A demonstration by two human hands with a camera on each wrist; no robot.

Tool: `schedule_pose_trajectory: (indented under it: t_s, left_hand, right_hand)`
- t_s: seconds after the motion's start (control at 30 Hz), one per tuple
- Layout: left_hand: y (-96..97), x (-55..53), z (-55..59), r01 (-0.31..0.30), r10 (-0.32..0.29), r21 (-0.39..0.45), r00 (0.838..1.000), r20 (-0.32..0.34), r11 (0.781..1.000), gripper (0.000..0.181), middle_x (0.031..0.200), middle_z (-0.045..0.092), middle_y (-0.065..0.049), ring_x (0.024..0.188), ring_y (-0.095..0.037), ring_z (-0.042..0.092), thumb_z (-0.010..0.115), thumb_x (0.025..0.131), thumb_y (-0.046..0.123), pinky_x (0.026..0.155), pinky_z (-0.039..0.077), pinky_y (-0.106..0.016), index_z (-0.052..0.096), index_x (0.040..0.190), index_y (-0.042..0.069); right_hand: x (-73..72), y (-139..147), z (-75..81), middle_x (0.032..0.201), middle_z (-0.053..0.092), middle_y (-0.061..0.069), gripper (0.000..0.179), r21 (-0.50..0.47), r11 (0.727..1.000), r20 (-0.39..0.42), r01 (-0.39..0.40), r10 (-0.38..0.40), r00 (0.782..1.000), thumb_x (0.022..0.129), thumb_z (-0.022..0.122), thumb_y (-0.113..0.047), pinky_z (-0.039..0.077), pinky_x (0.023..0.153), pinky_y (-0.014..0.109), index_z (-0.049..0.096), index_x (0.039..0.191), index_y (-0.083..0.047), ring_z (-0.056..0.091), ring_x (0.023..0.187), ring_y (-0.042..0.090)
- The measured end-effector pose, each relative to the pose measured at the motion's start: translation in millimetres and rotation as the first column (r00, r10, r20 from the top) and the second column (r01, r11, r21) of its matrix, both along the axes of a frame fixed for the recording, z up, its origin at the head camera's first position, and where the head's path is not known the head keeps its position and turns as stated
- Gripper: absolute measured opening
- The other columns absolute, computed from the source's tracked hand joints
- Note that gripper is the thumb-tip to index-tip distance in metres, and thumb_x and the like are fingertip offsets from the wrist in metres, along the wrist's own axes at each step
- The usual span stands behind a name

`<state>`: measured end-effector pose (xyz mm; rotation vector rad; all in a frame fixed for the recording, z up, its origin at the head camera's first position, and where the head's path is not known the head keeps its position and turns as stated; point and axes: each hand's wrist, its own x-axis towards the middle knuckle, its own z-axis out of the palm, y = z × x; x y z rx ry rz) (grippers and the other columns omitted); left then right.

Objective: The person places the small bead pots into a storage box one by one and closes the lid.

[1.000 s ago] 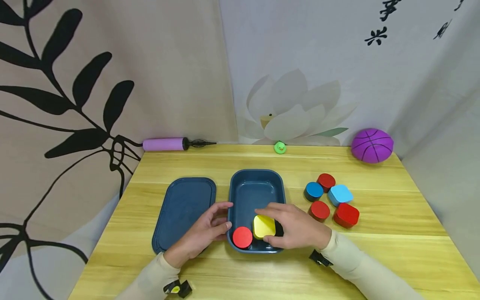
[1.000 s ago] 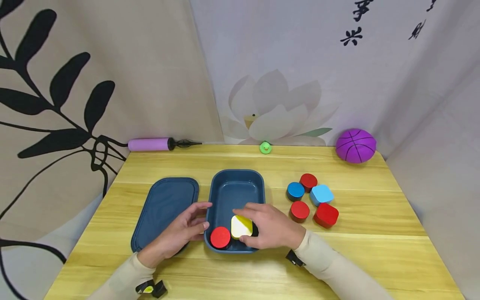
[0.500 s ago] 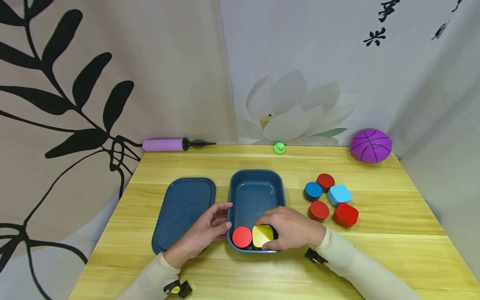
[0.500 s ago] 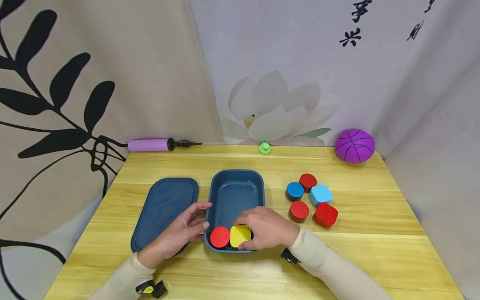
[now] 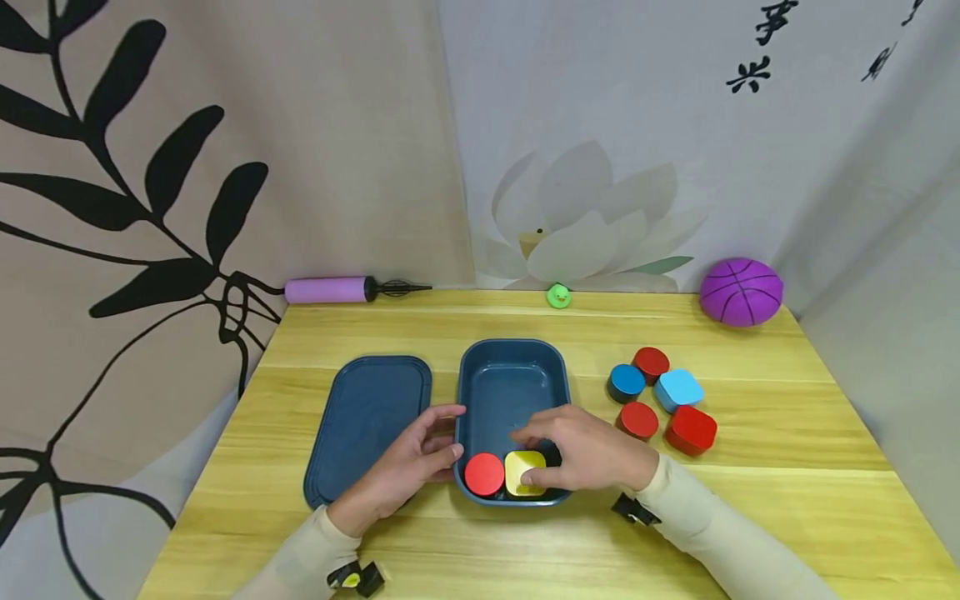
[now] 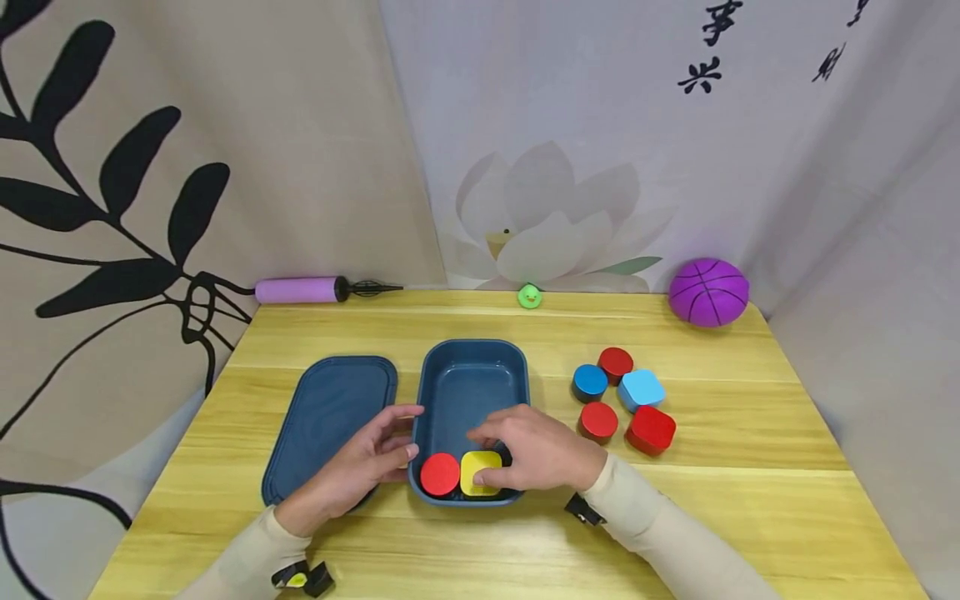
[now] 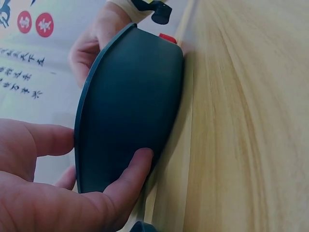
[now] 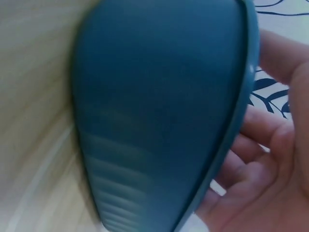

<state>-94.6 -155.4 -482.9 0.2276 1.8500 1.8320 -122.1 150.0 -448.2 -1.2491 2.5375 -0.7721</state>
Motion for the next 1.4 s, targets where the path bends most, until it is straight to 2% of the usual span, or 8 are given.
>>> schedule_pose_trajectory:
  t_s: [0.23,0.47,0.6,0.77,0.93,1.13,1.3,1.4]
  left_hand:
    - [1.1,-0.2,-1.8,-0.02,0.019,-0.024,1.0,-0.006,1.0,0.06,0.16,0.04,-0.025,0.137,-0.039,0.056,0.063,0.107,0.014,0.096,0.06,-0.042,0.036,0.161,0.013]
    - [1.3,0.3,-4.2,-0.023,0.023,-0.028,1.0,-0.006,0.999,0.06,0.161,0.04,-0.025,0.136,-0.04,0.055,0.062,0.107,0.014,0.096,0.06,-0.042,0.036,0.161,0.012]
    - [1.2,1.1,-5.4,-0.026,0.026,-0.029,1.0,-0.008,0.999,0.061,0.161,0.04,-0.025,0.137,-0.04,0.055,0.062,0.107,0.014,0.096,0.06,-0.043,0.036,0.161,0.012]
    - [1.3,1.3,-6.8,-0.026,0.026,-0.032,1.0,-0.008,0.999,0.061,0.16,0.04,-0.025,0.136,-0.04,0.055,0.062,0.107,0.015,0.096,0.06,-0.042,0.035,0.162,0.013]
    - [1.7,0.5,-6.7,-0.022,0.022,-0.032,1.0,-0.011,0.999,0.06,0.16,0.04,-0.025,0.135,-0.039,0.056,0.061,0.108,0.016,0.097,0.059,-0.043,0.035,0.161,0.013]
    - [2.0,0.2,-6.0,-0.028,0.027,-0.036,1.0,-0.013,0.999,0.06,0.158,0.04,-0.026,0.134,-0.037,0.057,0.061,0.107,0.015,0.096,0.06,-0.043,0.035,0.161,0.013]
    - [2.5,0.3,-5.7,-0.028,0.027,-0.032,1.0,-0.009,0.999,0.06,0.158,0.04,-0.026,0.134,-0.039,0.056,0.061,0.107,0.014,0.095,0.06,-0.042,0.035,0.161,0.013]
    - [2.0,-0.1,-6.1,-0.027,0.026,-0.033,1.0,-0.009,0.999,0.059,0.158,0.04,-0.025,0.134,-0.038,0.057,0.061,0.107,0.014,0.095,0.06,-0.042,0.036,0.161,0.014]
  right_hand:
    - [-5.7,14.1,4.3,0.118,0.077,0.003,0.042,-0.148,0.988,-0.061,0.045,-0.054,0.997,0.098,0.077,-0.036,0.062,0.083,0.038,0.075,0.129,-0.008,0.075,0.098,0.017]
    - [-10.0,38.2,9.9,0.116,0.076,-0.01,0.038,-0.259,0.948,-0.094,0.187,-0.217,0.972,0.095,0.081,-0.032,0.061,0.084,0.035,0.074,0.13,-0.018,0.074,0.097,0.011]
    - [-15.3,56.7,11.9,0.111,0.076,-0.011,0.035,-0.306,0.918,-0.131,0.253,-0.304,0.944,0.094,0.082,-0.024,0.061,0.082,0.032,0.075,0.128,-0.02,0.071,0.096,0.008]
    - [-20.3,85.7,12.1,0.113,0.075,-0.011,0.034,-0.325,0.877,-0.116,0.354,-0.409,0.905,0.092,0.083,-0.021,0.062,0.078,0.032,0.075,0.125,-0.021,0.071,0.093,0.01]
    - [-22.2,116.2,8.1,0.118,0.076,-0.007,0.034,-0.328,0.83,-0.121,0.45,-0.51,0.852,0.093,0.083,-0.02,0.058,0.081,0.027,0.076,0.125,-0.022,0.07,0.093,0.015]
    - [-13.4,149.3,1.7,0.121,0.076,0.0,0.03,-0.322,0.76,-0.07,0.564,-0.613,0.787,0.094,0.083,-0.021,0.053,0.088,0.014,0.076,0.123,-0.02,0.071,0.103,0.018]
    - [-2.2,174.0,-7.3,0.117,0.076,0.001,0.028,-0.315,0.723,-0.059,0.615,-0.662,0.747,0.093,0.083,-0.017,0.05,0.087,0.009,0.077,0.121,-0.014,0.067,0.102,0.008]
    - [1.8,185.9,-13.6,0.119,0.074,0.004,0.031,-0.301,0.71,-0.072,0.636,-0.682,0.727,0.093,0.083,-0.017,0.049,0.087,0.006,0.076,0.122,-0.01,0.063,0.105,0.002]
